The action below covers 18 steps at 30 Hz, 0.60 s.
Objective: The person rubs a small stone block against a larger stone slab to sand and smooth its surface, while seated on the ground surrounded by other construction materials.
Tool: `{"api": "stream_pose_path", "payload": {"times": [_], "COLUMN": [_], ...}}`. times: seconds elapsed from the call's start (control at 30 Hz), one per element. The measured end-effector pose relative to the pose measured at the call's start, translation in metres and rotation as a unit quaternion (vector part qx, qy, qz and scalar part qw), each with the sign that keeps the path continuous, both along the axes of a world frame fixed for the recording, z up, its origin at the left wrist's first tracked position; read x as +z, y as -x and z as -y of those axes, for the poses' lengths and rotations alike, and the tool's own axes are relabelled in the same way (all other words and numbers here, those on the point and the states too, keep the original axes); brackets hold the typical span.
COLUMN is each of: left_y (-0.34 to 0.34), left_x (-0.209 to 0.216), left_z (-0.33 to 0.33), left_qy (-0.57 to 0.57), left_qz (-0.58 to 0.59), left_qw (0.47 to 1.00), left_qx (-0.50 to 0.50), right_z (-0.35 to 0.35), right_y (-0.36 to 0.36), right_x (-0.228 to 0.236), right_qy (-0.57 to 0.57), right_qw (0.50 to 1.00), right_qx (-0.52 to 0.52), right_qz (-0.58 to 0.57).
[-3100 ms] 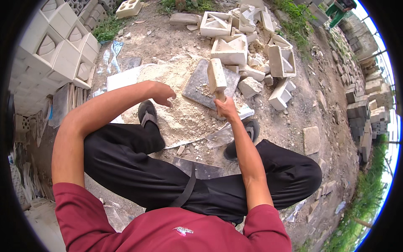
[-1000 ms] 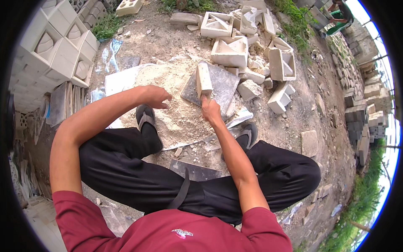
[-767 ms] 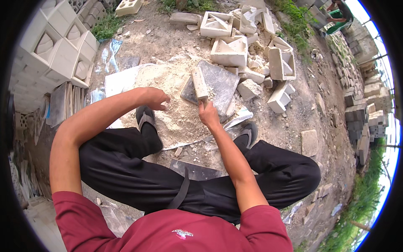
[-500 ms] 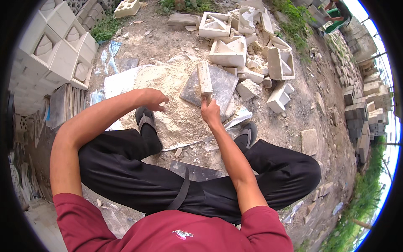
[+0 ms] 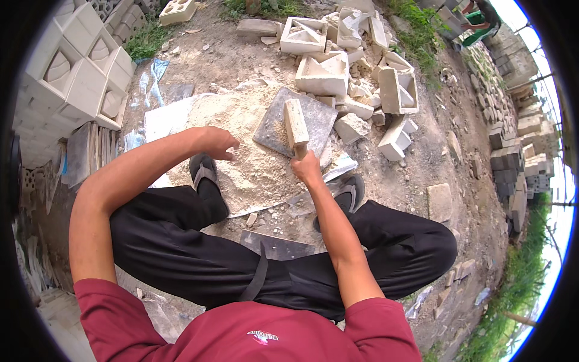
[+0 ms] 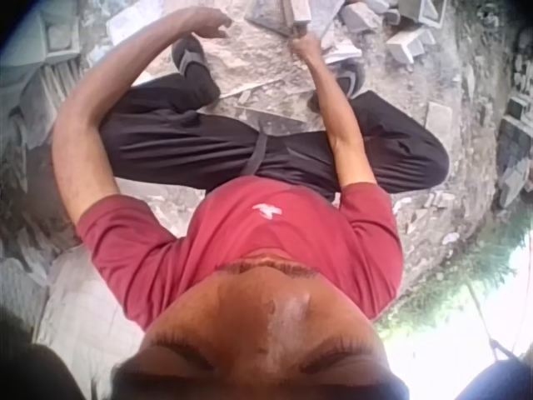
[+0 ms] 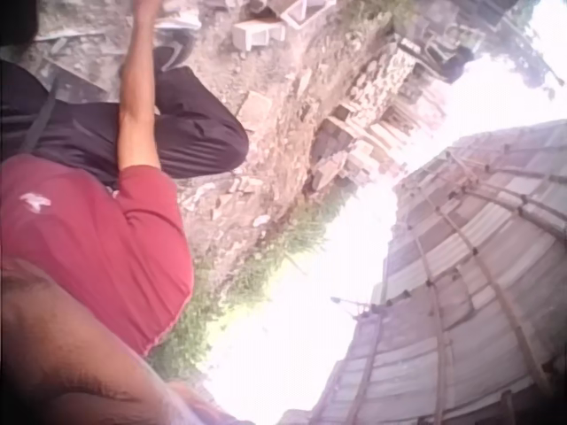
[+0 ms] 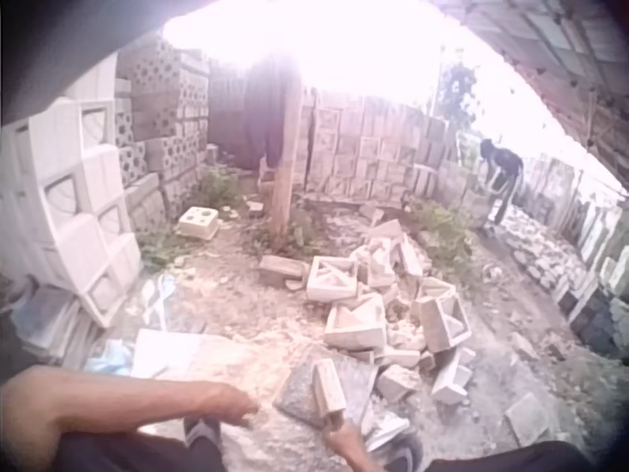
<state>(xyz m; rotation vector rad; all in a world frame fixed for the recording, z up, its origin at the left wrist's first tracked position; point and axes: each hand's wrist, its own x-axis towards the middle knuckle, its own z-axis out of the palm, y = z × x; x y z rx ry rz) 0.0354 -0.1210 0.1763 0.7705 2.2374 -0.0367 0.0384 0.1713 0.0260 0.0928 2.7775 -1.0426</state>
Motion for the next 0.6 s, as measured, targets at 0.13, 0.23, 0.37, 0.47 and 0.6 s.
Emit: {"api": "stream_pose_path", "payload": {"times": [0.13,0.23,0.37,0.47,0.6], "left_y": [-0.008,-0.006,-0.01,-0.01,-0.018], "left_x": [-0.002,0.009,0.001,0.008,0.009], "left_z": [0.012,0.002,0.01,0.012,0.019], "left_qy": [0.014,-0.002,-0.01,0.008,0.01], "left_qz": [0.002,0.0,-0.002,0.015,0.01], "left_qw": [1.0,1.0,1.0,0.999,0.998], "left_qx": [0.019,0.028,0.024,0.039,0.064], "right_z": [0.018,0.017,0.004,-0.001,0.026], "right_y": [0.004,0.007,-0.001,0.01,0.01], "right_x": [0.023,0.022,0.003,0.012,0.055], "right_qy": [0.008,0.042,0.001,-0.041,0.044], "right_qw": [0.995,0.998,0.999,0.992,0.99], "right_qx": [0.032,-0.049,-0.03,0.002,-0.017], "right_qz": [0.096,0.019,0.037,0.116,0.134]}}
